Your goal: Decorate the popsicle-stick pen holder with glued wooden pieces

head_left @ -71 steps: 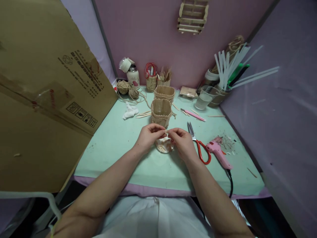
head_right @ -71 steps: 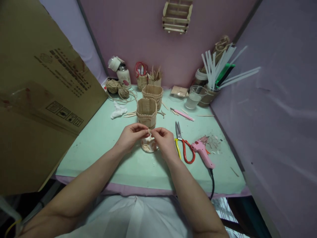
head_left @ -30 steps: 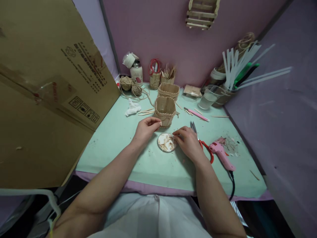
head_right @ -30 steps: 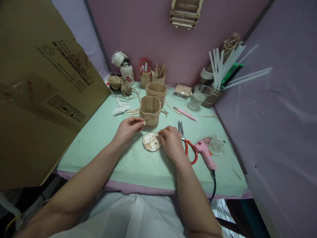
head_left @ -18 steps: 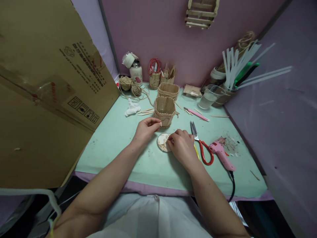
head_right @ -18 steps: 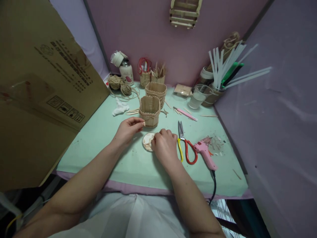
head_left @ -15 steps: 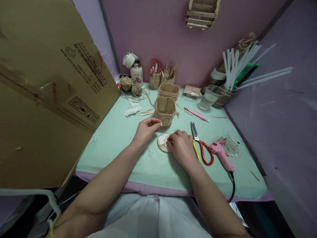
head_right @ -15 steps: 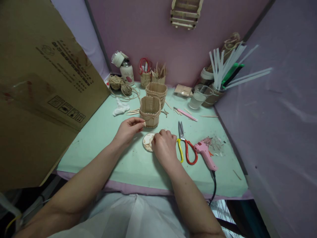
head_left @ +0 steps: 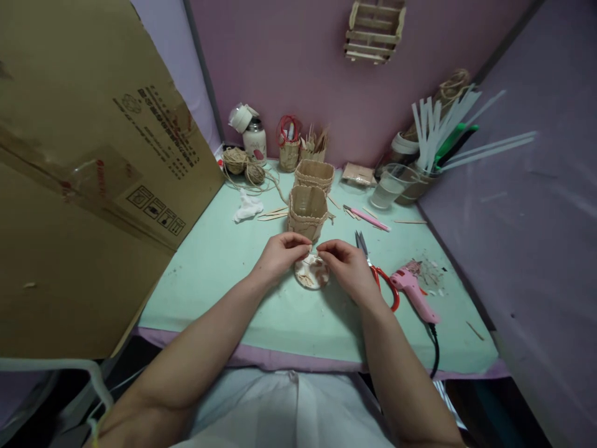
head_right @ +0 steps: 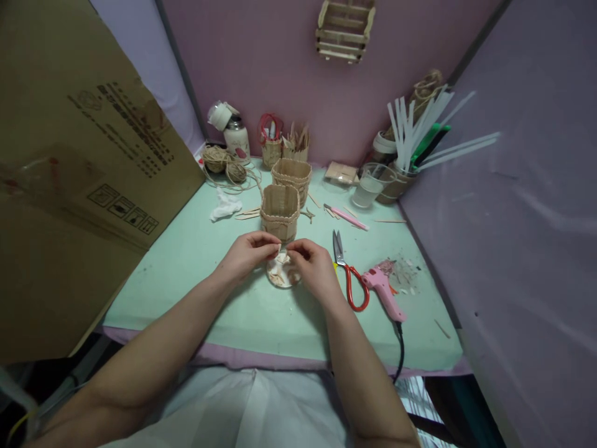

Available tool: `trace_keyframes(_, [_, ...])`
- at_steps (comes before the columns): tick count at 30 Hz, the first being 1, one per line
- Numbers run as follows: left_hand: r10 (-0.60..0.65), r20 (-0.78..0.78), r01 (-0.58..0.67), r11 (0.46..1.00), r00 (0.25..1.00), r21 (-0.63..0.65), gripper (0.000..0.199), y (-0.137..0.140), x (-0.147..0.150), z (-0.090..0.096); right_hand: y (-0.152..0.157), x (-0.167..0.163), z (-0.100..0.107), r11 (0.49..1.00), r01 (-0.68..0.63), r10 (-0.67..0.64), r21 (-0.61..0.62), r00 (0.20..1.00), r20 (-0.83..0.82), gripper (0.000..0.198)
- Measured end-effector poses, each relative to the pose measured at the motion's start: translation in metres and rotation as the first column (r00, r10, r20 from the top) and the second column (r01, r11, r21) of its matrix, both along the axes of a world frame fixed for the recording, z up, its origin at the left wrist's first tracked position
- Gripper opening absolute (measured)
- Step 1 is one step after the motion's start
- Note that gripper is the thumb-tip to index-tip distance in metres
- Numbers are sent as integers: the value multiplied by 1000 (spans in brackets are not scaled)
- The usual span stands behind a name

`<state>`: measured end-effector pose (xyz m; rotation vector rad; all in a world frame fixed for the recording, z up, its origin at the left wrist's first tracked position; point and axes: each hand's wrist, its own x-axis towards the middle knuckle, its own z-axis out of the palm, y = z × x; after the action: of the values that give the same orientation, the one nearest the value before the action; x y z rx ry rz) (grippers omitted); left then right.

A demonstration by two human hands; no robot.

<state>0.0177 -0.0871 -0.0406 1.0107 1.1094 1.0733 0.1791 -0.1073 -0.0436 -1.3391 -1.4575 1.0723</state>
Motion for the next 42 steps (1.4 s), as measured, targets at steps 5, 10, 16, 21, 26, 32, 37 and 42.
trace_keyframes(5, [-22,85,28,998,996,-60,19,-4,6,2,1,-3,1,995,63,-75,-73,984,-164,18])
trace_keyframes(10, [-9,121,17,998,993,-66,21,-6,8,5,2,-3,-5,992,106,-117,-68,977,-180,17])
trace_keyframes(16, [-20,109,21,1000,994,-12,21,-5,7,1,3,-3,-8,992,120,-127,-45,976,-179,19])
trace_keyframes(21, [-24,78,23,1000,997,16,22,-4,6,0,2,-4,-7,991,125,-133,-53,971,-196,20])
trace_keyframes(26, [-29,61,28,999,998,23,20,-5,6,0,1,-5,-6,991,120,-131,-68,973,-191,19])
trace_keyframes(32, [49,41,-50,998,998,43,21,-1,2,2,1,-1,-1,986,166,-167,-25,981,-102,19])
trace_keyframes(37, [136,84,-141,989,987,45,23,4,-3,5,1,0,-11,999,40,-43,26,994,97,12])
trace_keyframes(42, [124,72,-127,991,990,38,25,4,-3,4,-1,3,-11,990,-47,4,136,954,299,18])
